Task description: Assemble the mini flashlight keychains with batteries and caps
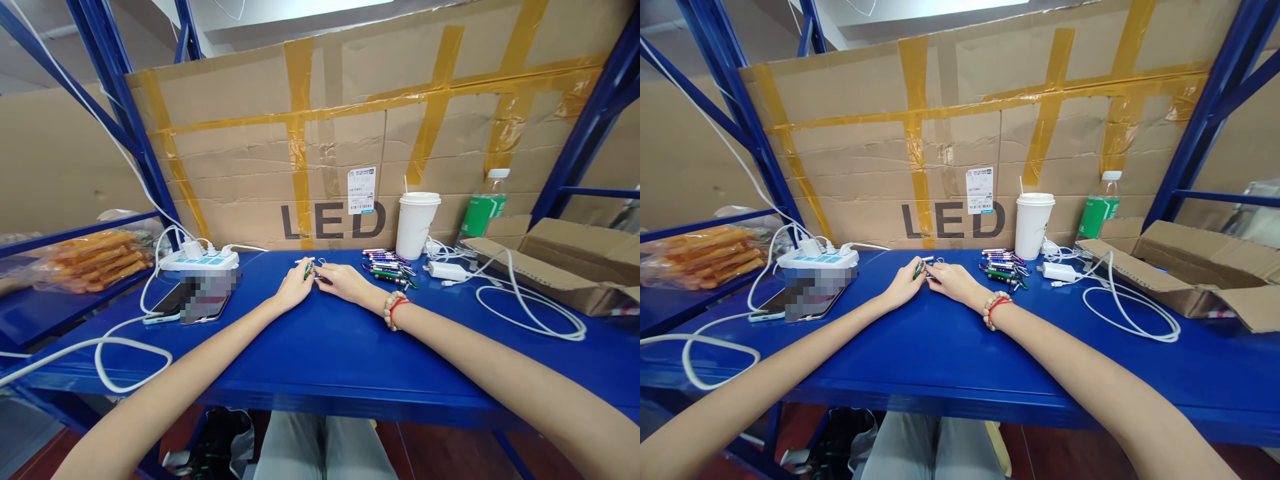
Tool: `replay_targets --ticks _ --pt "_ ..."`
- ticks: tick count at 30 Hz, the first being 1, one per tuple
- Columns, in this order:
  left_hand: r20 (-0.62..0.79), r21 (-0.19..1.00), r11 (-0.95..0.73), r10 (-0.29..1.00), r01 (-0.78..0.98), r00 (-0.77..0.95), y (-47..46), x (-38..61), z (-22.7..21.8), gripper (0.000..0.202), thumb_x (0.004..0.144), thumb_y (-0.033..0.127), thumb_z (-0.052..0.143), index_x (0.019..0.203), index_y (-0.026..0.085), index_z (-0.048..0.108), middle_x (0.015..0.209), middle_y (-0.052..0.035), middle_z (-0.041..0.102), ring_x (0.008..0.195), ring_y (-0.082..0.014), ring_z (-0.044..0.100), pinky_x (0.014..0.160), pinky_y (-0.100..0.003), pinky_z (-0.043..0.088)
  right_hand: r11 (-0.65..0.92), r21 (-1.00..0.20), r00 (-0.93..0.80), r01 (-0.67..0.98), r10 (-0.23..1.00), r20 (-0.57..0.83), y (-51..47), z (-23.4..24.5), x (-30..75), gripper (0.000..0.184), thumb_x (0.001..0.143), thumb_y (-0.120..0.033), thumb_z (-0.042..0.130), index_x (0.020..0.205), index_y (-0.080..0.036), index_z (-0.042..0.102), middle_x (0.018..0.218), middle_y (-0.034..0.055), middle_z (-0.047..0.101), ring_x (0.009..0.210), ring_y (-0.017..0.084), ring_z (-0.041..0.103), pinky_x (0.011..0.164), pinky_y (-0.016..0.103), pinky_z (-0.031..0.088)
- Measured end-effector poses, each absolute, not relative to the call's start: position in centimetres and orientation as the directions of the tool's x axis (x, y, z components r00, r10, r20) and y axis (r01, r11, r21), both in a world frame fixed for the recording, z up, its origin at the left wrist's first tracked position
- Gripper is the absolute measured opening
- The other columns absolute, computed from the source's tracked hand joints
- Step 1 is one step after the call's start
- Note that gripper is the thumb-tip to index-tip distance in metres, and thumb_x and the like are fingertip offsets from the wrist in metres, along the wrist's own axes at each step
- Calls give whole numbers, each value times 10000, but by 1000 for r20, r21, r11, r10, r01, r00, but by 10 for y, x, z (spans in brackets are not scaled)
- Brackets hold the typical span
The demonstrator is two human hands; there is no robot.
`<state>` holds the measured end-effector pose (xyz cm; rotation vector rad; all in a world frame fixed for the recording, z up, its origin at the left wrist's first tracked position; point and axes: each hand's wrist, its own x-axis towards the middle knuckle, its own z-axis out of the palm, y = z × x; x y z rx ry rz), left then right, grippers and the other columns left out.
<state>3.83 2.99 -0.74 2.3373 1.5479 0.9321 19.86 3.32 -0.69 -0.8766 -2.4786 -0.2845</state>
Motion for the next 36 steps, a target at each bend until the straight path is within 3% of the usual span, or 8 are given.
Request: replay_targets --ticks 5,13,19,27,36 --pt "396 455 -467 869 758 297 29 38 -7 72 828 207 376 867 233 430 824 4 589 731 -155 563 653 -260 416 743 95 -688 662 553 469 31 -3 196 149 852 -214 469 910 -145 588 835 73 624 732 160 575 631 243 400" --pt "371 436 -471 870 767 324 24 38 -5 36 823 238 381 834 237 415 776 22 570 701 -155 545 666 -273 410 749 130 -705 650 530 472 33 -2 197 164 866 -222 448 892 -140 587 829 78 631 746 169 575 647 248 402" --pt "368 439 -475 870 763 329 20 39 -3 101 847 327 363 854 235 405 785 16 564 724 -164 548 677 -279 408 784 12 -665 621 518 537 36 -5 199 171 871 -228 452 904 -142 596 873 82 621 797 171 569 698 250 414" --pt "346 517 -471 879 715 329 16 40 0 257 906 412 187 984 237 359 694 25 550 630 -161 548 633 -277 405 768 -240 -398 594 540 741 42 -8 205 199 887 -212 395 939 -164 581 736 25 541 661 138 508 634 239 390" --pt "355 471 -537 842 700 407 19 41 -2 181 910 361 226 940 230 348 660 39 534 627 -156 545 650 -272 395 784 -173 -394 596 473 788 37 -7 201 272 915 -252 344 1072 -161 547 796 46 546 722 149 536 648 237 418"
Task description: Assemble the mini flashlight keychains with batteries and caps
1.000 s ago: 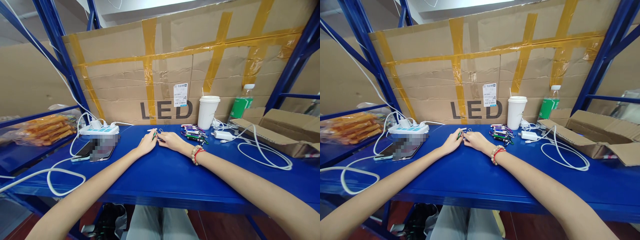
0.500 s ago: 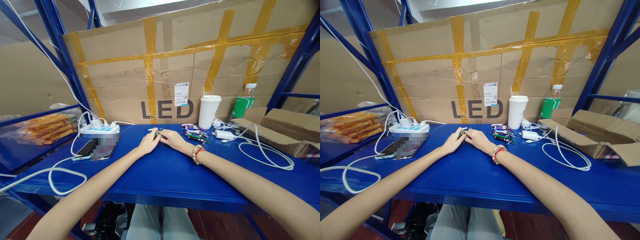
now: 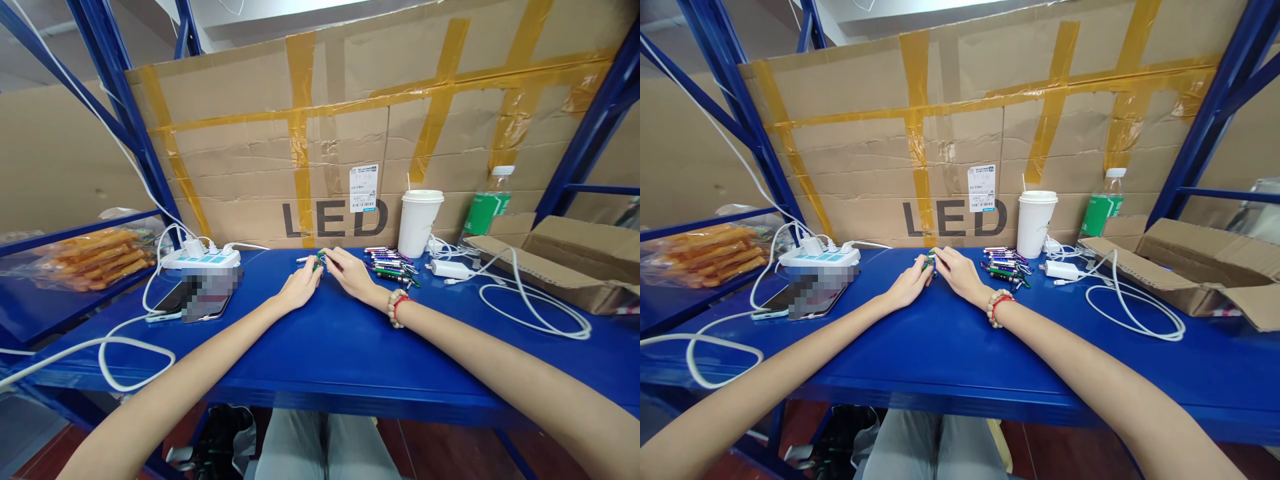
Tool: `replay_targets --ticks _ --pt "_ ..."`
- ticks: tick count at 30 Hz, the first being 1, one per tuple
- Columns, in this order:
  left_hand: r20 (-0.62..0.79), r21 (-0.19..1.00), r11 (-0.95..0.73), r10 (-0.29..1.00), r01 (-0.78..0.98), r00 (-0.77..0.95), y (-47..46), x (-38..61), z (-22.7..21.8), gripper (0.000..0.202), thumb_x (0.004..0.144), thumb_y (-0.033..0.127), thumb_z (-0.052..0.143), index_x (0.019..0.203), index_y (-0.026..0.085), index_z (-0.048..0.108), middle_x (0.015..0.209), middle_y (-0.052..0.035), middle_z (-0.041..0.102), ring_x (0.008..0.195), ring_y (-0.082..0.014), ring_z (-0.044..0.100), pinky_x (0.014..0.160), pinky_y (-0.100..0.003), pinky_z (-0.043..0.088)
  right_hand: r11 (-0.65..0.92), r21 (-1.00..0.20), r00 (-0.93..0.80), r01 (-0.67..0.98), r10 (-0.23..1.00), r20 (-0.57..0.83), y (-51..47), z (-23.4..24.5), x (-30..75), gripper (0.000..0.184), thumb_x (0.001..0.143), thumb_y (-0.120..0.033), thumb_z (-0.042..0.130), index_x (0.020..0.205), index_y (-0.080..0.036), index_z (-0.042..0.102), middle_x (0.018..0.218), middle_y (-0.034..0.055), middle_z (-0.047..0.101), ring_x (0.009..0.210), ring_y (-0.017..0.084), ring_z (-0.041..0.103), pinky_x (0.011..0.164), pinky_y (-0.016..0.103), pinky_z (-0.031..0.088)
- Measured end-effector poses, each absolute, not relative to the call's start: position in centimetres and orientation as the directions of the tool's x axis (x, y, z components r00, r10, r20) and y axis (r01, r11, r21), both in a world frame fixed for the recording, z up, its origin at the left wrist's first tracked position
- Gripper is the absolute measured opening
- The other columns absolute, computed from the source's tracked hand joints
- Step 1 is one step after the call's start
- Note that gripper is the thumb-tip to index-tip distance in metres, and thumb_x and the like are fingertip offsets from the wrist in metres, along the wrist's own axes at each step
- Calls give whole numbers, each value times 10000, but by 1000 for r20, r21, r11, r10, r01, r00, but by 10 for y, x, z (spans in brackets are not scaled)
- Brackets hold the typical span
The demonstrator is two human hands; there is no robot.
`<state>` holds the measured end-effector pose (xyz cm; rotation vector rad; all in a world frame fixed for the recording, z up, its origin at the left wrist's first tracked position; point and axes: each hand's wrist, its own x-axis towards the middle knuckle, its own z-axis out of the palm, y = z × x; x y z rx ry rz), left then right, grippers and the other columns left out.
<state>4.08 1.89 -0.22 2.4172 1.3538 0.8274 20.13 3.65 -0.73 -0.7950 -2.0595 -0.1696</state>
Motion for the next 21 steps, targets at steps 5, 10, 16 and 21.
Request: replay_targets --ticks 5,10,16,21 --pt "363 483 -551 834 681 416 21 40 -4 203 915 346 215 923 217 372 650 37 533 604 -141 534 645 -259 394 783 -133 -429 607 464 775 38 -8 201 294 918 -246 337 1122 -163 533 849 59 565 793 162 555 695 248 441" --pt "355 491 -543 839 681 413 22 40 -5 224 916 345 212 902 212 391 642 39 537 602 -135 534 662 -259 395 780 -147 -433 608 481 763 39 -9 201 308 922 -243 326 1137 -166 531 865 67 562 816 171 560 714 263 454" --pt "356 495 -553 833 671 424 22 40 -4 241 913 349 212 913 207 407 638 39 540 609 -137 533 651 -257 391 796 -162 -446 584 481 755 40 -9 200 315 925 -252 317 1166 -208 514 887 58 566 838 168 558 746 270 454" --pt "371 515 -557 830 652 416 23 40 -5 262 911 362 201 869 207 409 634 36 541 616 -136 533 657 -256 393 788 -177 -445 590 500 743 37 -8 200 313 926 -265 318 1145 -202 532 874 54 579 819 164 564 719 260 455"
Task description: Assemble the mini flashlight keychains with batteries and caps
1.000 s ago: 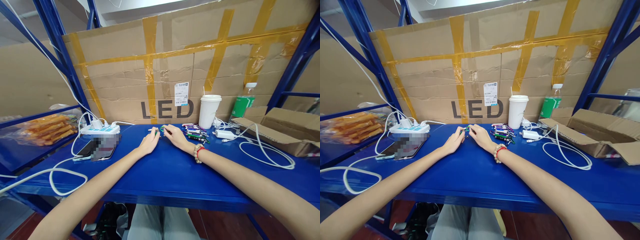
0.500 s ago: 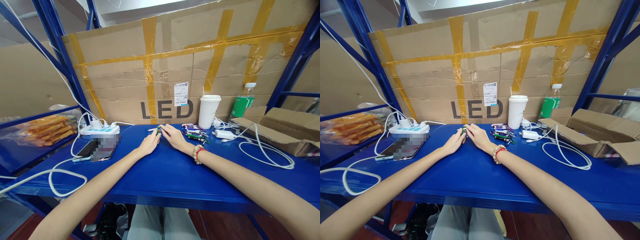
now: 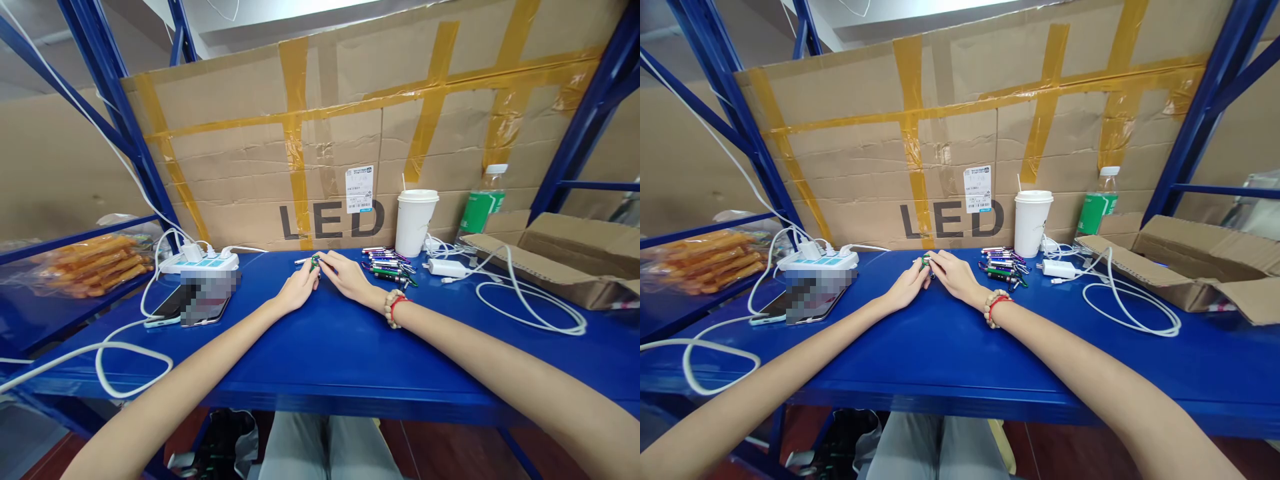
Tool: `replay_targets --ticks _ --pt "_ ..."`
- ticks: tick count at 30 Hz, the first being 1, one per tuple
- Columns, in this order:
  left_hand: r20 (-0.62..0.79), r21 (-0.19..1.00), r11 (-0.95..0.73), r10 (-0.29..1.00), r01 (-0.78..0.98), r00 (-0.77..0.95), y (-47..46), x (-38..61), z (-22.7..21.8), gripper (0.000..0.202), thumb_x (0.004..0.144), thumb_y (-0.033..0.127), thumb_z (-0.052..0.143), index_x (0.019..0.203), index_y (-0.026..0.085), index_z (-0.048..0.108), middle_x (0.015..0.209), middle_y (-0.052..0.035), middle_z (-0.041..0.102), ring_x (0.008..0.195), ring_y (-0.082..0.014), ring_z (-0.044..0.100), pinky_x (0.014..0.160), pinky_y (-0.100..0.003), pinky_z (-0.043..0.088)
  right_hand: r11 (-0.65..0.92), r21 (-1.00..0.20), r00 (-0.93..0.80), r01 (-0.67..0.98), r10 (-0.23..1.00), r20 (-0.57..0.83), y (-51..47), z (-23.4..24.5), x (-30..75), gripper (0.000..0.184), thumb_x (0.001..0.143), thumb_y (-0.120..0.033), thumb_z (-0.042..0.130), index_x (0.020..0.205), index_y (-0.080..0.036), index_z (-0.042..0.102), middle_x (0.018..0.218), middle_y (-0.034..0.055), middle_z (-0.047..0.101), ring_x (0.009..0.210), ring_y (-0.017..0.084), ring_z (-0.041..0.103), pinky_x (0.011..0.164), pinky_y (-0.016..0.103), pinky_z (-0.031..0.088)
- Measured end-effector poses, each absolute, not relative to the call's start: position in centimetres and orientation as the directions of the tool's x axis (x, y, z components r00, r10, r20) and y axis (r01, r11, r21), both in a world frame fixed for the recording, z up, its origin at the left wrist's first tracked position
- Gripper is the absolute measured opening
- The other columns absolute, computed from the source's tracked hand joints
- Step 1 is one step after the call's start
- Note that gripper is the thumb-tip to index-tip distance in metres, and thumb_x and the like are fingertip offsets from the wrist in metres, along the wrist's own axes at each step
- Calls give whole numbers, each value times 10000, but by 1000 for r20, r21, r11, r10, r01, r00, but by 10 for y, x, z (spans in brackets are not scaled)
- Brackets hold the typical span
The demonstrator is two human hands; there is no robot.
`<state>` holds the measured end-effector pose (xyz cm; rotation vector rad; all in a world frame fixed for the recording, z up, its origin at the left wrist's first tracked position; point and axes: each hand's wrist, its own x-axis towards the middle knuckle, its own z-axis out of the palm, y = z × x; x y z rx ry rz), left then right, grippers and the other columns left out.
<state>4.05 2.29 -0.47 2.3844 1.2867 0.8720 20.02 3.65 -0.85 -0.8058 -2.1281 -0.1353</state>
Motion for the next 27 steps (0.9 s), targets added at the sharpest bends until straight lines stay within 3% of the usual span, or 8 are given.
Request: replay_targets --ticks 7,12,18,24,27 --pt "423 546 -535 841 645 339 21 40 -3 214 913 369 203 892 228 363 632 50 531 615 -135 541 660 -259 400 776 -219 -418 591 527 740 37 -9 200 325 923 -291 326 1155 -191 530 901 63 595 840 170 574 727 268 459" --pt "449 500 -480 855 721 258 18 41 0 213 908 359 235 898 229 403 705 22 573 666 -160 572 641 -271 405 781 -316 -391 539 564 727 39 -11 199 323 906 -305 366 1178 -207 511 1006 67 605 867 162 580 779 291 458" --pt "472 440 -485 841 756 265 17 41 0 205 893 301 290 918 223 478 821 -12 621 776 -174 591 681 -277 437 745 -477 -438 466 663 607 39 -14 197 404 811 -262 502 1212 -225 460 875 11 636 655 118 584 626 255 472" --pt "536 390 -558 784 732 312 15 42 1 254 877 269 343 1054 243 525 1110 -16 600 1026 -178 538 878 -305 407 748 -460 -449 479 658 604 37 -15 195 392 772 -297 542 1160 -244 518 1067 32 621 867 169 596 762 312 463" --pt "520 381 -566 785 731 337 15 42 1 258 882 271 331 1005 244 556 1072 -6 618 982 -174 559 849 -292 426 749 -482 -458 456 661 594 34 -13 196 419 787 -267 516 1204 -244 479 1049 27 625 867 169 593 771 319 459"
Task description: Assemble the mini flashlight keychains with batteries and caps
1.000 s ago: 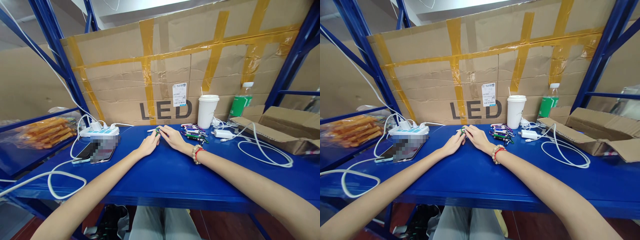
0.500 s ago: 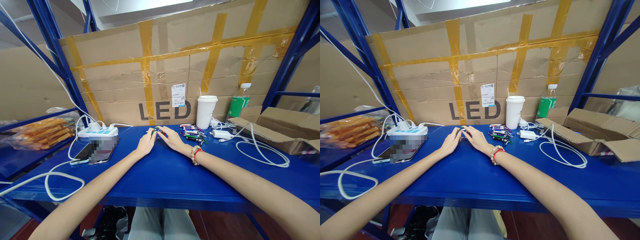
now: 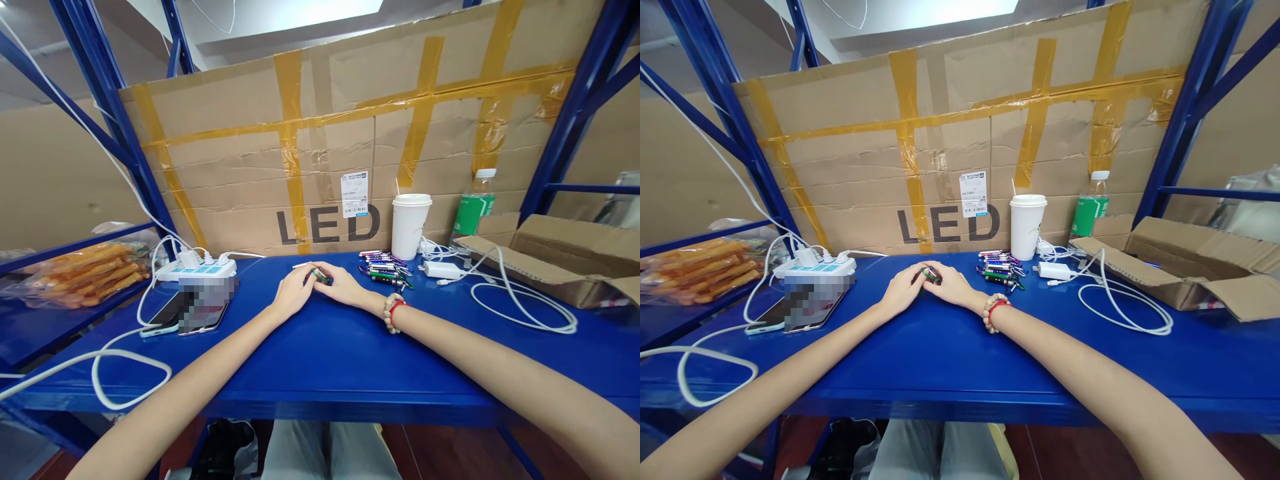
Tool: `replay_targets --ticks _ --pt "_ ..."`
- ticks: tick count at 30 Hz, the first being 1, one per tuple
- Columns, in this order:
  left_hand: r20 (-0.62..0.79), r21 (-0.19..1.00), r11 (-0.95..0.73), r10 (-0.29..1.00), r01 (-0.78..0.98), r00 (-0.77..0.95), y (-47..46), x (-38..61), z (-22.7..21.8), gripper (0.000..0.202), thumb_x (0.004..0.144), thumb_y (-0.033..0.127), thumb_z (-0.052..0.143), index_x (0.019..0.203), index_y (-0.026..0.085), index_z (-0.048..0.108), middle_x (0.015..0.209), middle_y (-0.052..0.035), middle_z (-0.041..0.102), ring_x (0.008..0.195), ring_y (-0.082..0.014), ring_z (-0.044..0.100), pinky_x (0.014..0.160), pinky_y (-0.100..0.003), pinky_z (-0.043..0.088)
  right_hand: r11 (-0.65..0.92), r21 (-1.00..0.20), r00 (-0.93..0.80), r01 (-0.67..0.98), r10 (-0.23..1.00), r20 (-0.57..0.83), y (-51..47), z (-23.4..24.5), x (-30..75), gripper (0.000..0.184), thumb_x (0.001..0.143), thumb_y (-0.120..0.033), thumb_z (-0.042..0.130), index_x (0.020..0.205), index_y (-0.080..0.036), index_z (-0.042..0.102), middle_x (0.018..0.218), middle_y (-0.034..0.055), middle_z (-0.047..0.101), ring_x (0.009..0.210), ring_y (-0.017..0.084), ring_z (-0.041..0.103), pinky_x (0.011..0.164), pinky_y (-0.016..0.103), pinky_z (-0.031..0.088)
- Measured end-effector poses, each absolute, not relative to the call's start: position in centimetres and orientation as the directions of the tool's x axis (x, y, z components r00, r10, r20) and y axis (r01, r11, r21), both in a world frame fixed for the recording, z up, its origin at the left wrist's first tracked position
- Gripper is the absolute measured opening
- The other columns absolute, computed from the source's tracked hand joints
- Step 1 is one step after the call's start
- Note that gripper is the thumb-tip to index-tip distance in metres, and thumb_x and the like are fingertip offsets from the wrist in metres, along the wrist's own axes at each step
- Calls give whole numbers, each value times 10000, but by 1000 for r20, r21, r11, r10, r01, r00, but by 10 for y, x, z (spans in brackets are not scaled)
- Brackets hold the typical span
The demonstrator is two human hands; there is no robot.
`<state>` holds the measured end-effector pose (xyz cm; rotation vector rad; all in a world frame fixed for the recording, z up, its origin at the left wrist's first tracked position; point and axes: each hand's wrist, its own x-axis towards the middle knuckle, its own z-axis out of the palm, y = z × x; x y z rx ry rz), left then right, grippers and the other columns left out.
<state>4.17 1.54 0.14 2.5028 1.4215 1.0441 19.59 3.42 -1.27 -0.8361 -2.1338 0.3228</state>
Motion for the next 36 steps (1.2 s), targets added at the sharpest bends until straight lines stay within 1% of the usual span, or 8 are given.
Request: replay_targets --ticks 3,8,12,17,24,26,31,36 --pt "487 366 -550 801 750 350 18 41 1 255 884 286 324 955 229 563 1006 -13 632 901 -178 582 792 -291 448 749 -498 -474 438 663 580 32 -12 197 474 796 -219 488 1263 -252 414 991 12 636 810 156 593 745 316 464" --pt "447 341 -542 812 768 375 20 40 -1 256 889 314 311 971 215 533 991 -34 624 907 -191 573 803 -314 443 765 -554 -495 329 639 589 35 -14 196 421 821 -185 445 1236 -253 449 1125 22 590 707 104 596 743 285 478" --pt "416 352 -529 827 772 378 19 41 -2 303 907 346 257 1033 213 499 992 -49 614 945 -197 565 826 -331 436 755 -573 -471 319 651 595 36 -13 196 372 849 -192 411 1212 -234 482 1021 22 632 631 92 592 702 269 486" --pt "386 364 -510 844 780 372 17 44 -2 334 914 357 239 1102 216 477 1063 -61 599 1008 -206 551 861 -352 423 763 -535 -428 363 647 632 38 -12 198 303 853 -208 422 1127 -202 551 943 31 654 583 96 584 667 267 485" --pt "365 367 -475 865 800 346 15 43 0 356 910 372 246 1130 201 467 1194 -84 551 1113 -230 500 909 -383 394 747 -564 -423 352 665 616 43 -15 199 253 844 -250 458 1054 -185 583 905 35 655 542 94 577 610 256 488" --pt "367 360 -475 864 803 346 13 43 1 354 910 379 242 1106 204 480 1163 -83 573 1084 -233 523 890 -385 405 747 -555 -432 368 665 609 42 -12 200 244 850 -265 450 1034 -189 592 872 29 658 528 94 574 592 249 482" --pt "394 348 -471 858 811 329 9 42 5 349 914 397 218 1083 223 469 1068 -62 620 1002 -211 576 856 -350 423 726 -534 -380 432 684 623 42 -2 206 271 877 -321 396 952 -178 613 598 -15 599 452 107 543 520 234 452" --pt "388 372 -426 879 825 279 10 41 6 340 915 397 205 1088 226 443 1002 -56 638 987 -211 580 835 -348 427 666 -439 -155 603 638 754 51 3 226 335 895 -338 307 785 -179 581 626 -9 589 506 117 532 532 229 406"
